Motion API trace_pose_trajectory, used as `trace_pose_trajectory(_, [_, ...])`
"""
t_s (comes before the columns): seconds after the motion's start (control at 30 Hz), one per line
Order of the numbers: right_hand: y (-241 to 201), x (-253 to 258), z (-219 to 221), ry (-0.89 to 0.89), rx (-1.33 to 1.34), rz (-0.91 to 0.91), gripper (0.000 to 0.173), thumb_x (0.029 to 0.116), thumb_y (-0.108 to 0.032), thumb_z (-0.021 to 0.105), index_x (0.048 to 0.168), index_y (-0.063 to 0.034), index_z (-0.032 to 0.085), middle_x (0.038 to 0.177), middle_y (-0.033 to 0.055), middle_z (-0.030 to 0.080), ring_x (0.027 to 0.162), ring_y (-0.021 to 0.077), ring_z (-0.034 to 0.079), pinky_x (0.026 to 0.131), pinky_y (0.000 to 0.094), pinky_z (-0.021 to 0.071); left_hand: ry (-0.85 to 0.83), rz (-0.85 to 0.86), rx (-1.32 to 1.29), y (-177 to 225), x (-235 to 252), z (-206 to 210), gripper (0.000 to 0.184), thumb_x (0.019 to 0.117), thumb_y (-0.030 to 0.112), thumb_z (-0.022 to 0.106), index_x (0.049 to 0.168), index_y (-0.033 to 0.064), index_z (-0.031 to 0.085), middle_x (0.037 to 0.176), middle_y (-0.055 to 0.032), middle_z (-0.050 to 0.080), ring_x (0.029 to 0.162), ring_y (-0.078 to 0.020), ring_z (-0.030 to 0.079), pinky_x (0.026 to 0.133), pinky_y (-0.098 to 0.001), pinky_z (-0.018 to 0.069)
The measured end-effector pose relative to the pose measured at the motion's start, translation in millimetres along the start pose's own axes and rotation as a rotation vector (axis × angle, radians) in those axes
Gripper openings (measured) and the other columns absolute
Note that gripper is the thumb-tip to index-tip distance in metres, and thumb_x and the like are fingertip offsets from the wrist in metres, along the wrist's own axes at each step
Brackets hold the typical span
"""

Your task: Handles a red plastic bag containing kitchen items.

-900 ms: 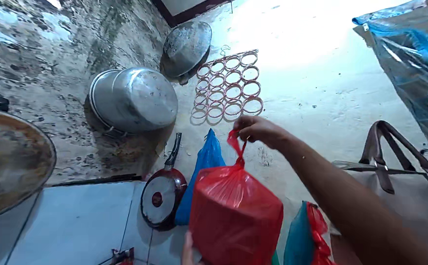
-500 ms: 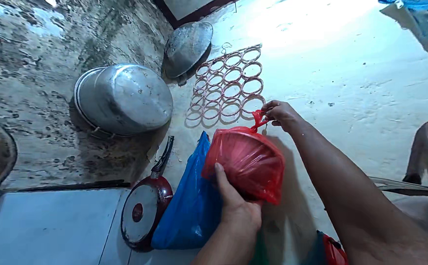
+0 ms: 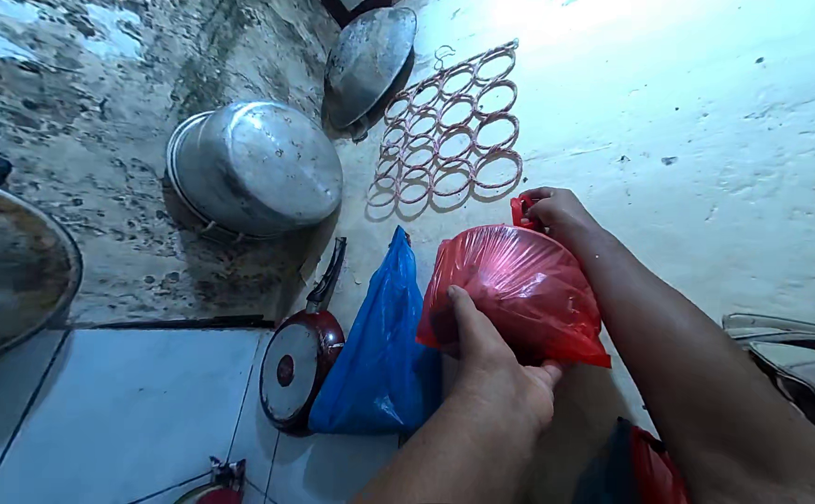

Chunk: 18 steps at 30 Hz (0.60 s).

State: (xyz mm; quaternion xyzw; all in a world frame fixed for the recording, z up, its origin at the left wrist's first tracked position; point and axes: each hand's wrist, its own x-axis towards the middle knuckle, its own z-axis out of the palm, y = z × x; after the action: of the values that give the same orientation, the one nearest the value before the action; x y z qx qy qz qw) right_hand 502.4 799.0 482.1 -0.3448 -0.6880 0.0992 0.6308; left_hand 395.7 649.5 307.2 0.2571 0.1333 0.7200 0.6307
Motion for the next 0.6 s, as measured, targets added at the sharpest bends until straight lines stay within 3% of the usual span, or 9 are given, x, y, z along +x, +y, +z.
trace_pose_trajectory(0.1, [-12.7, -4.9, 3.9, 0.08, -0.24, -0.061, 0.035, 0.0941, -0.001, 0.059, 0.128, -0.008, 0.068, 0.113, 0.0198, 0.07, 0.095, 0.0322, 0.069, 0.081, 0.0515, 0.0558, 0.024, -0.013, -0.012, 4.5, 3.5, 3.8, 0.09, 0.0922, 0.084, 0.024, 0.158, 0.0225, 0.023, 0.161, -0.0172, 0.031, 0.144, -0.0414, 0.037, 0.103, -0.0625, 0.0452])
trace_pose_trajectory(0.17, [-24.3, -5.9, 4.7, 0.129, -0.416, -0.106, 0.036, 0.093, -0.003, 0.062, 0.129, -0.0043, 0.066, 0.116, 0.0256, 0.069, 0.105, 0.0419, 0.069, 0.088, 0.0611, 0.0536, 0.025, -0.022, 0.008, 8.4, 5.8, 4.5, 0.092, 0.0912, 0.085, 0.022, 0.158, 0.0233, 0.024, 0.161, -0.0166, 0.031, 0.144, -0.0406, 0.038, 0.103, -0.0619, 0.0448])
trace_pose_trajectory(0.23, [-31.5, -2.7, 5.3, 0.162, -0.487, -0.109, 0.037, 0.0927, -0.003, 0.063, 0.13, 0.0003, 0.06, 0.117, 0.0302, 0.067, 0.11, 0.0471, 0.067, 0.088, 0.0648, 0.0525, 0.002, -0.041, 0.021, 12.9, 5.0, 4.1, 0.091, 0.0911, 0.086, 0.02, 0.159, 0.025, 0.024, 0.162, -0.0155, 0.03, 0.145, -0.0394, 0.037, 0.104, -0.0599, 0.045])
trace_pose_trajectory(0.4, [-40.8, 4.4, 11.6, 0.123, -0.842, -0.187, 0.023, 0.0975, -0.01, 0.061, 0.118, -0.0008, 0.068, 0.119, 0.0293, 0.068, 0.113, 0.0493, 0.066, 0.084, 0.0687, 0.052, -0.022, -0.073, 0.026, 20.2, 4.0, 2.3, 0.086, 0.0936, 0.082, 0.023, 0.156, 0.0239, 0.028, 0.157, -0.0178, 0.036, 0.14, -0.0403, 0.043, 0.1, -0.0582, 0.0491])
trace_pose_trajectory(0.5, [-44.7, 14.9, 8.2, 0.1, -0.962, -0.18, 0.022, 0.0946, -0.009, 0.066, 0.111, 0.0046, 0.072, 0.144, 0.0325, 0.049, 0.122, 0.0523, 0.057, 0.089, 0.07, 0.0507, -0.039, -0.099, 0.035, 21.5, 2.9, -0.5, 0.088, 0.093, 0.083, 0.022, 0.157, 0.0239, 0.026, 0.159, -0.0183, 0.033, 0.141, -0.0409, 0.041, 0.1, -0.0588, 0.0492])
trace_pose_trajectory(0.53, [-43.7, 17.0, 6.2, 0.085, -0.99, -0.174, 0.022, 0.0956, -0.009, 0.065, 0.111, 0.0046, 0.072, 0.143, 0.0327, 0.049, 0.122, 0.0513, 0.058, 0.089, 0.069, 0.0512, -0.033, -0.105, 0.04, 20.9, 2.4, -0.6, 0.088, 0.0928, 0.083, 0.021, 0.157, 0.0234, 0.025, 0.159, -0.0186, 0.032, 0.141, -0.041, 0.041, 0.099, -0.0586, 0.0494])
trace_pose_trajectory(0.6, [-41.7, 20.6, 5.7, 0.061, -0.98, -0.19, 0.02, 0.0953, -0.009, 0.065, 0.109, 0.0055, 0.07, 0.125, 0.0334, 0.063, 0.116, 0.0517, 0.062, 0.086, 0.0705, 0.0502, -0.022, -0.106, 0.035, 21.2, 1.9, -1.7, 0.088, 0.0929, 0.083, 0.022, 0.158, 0.0227, 0.021, 0.159, -0.0191, 0.031, 0.141, -0.0421, 0.041, 0.098, -0.0591, 0.0496])
